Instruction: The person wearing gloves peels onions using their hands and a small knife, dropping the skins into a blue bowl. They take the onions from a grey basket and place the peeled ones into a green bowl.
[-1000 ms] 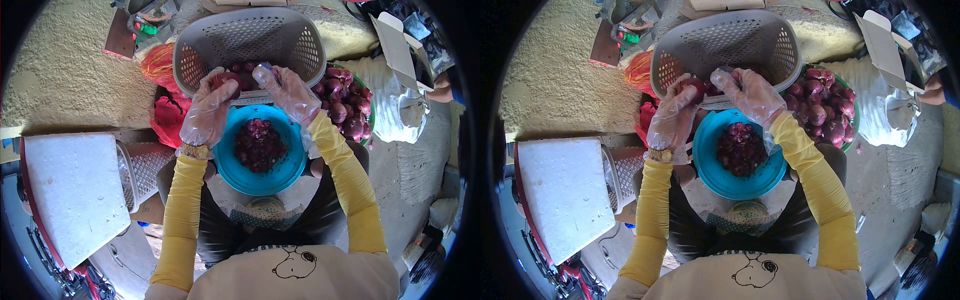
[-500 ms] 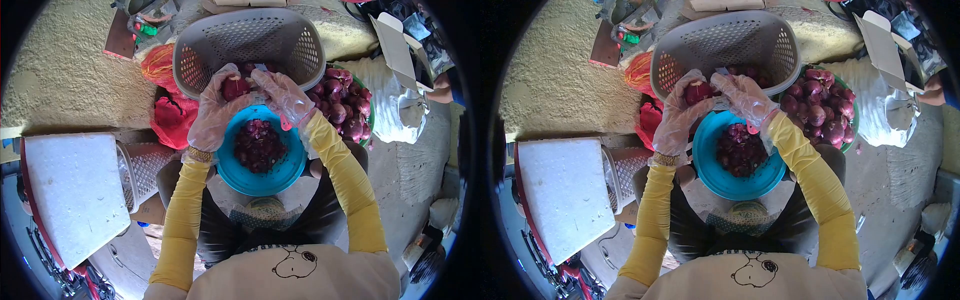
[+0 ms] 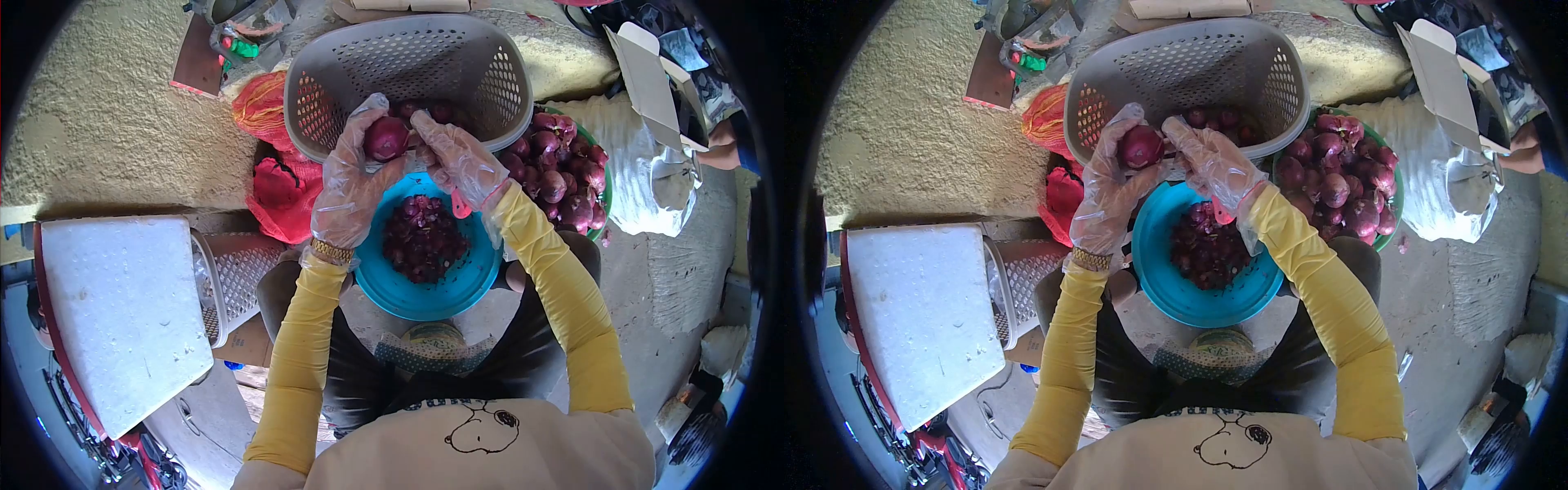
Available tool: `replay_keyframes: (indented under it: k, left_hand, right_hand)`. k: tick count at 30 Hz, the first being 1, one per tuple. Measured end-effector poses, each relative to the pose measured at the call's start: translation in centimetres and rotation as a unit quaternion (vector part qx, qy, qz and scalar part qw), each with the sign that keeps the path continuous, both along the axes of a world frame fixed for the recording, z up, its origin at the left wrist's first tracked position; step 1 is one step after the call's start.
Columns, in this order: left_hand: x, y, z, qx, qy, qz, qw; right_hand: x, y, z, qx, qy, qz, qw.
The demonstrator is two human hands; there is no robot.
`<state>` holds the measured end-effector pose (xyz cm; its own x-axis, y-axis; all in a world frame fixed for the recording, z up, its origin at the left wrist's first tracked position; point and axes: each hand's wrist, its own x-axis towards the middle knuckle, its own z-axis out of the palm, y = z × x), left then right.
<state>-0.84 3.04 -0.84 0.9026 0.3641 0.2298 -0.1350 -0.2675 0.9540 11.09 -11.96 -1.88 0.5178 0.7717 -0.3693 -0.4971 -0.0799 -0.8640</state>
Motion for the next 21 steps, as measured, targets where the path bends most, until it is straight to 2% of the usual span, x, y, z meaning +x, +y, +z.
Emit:
replay_keyframes:
  k: [7, 10, 16, 18, 19, 21]
  left_hand:
    - [-0.19, 0.09, -0.14, -0.003, 0.004, 0.019, 1.0]
    - [-0.22, 0.24, -0.04, 0.03, 0.0, 0.033, 0.999]
    - [-0.1, 0.55, -0.37, 0.071, 0.006, 0.002, 0.997]
    - [0.09, 0.35, -0.37, -0.135, -0.009, -0.042, 0.99]
    - [0.08, 0.38, -0.27, -0.136, -0.009, -0.041, 0.99]
    - [0.07, 0.44, 0.27, -0.231, 0.014, -0.067, 0.971]
  right_hand:
    - [-0.24, 0.33, 0.44, -0.003, 0.018, -0.023, 1.0]
    - [-0.28, 0.23, 0.52, -0.016, 0.017, -0.024, 0.999]
    - [-0.39, 0.26, -0.19, 0.006, 0.005, 0.014, 1.0]
    - [-0.58, 0.47, -0.07, 0.005, 0.019, -0.001, 1.0]
    - [-0.6, 0.44, 0.1, 0.005, 0.019, -0.001, 1.0]
    - [-0.58, 0.37, 0.56, -0.013, 0.066, -0.007, 0.998]
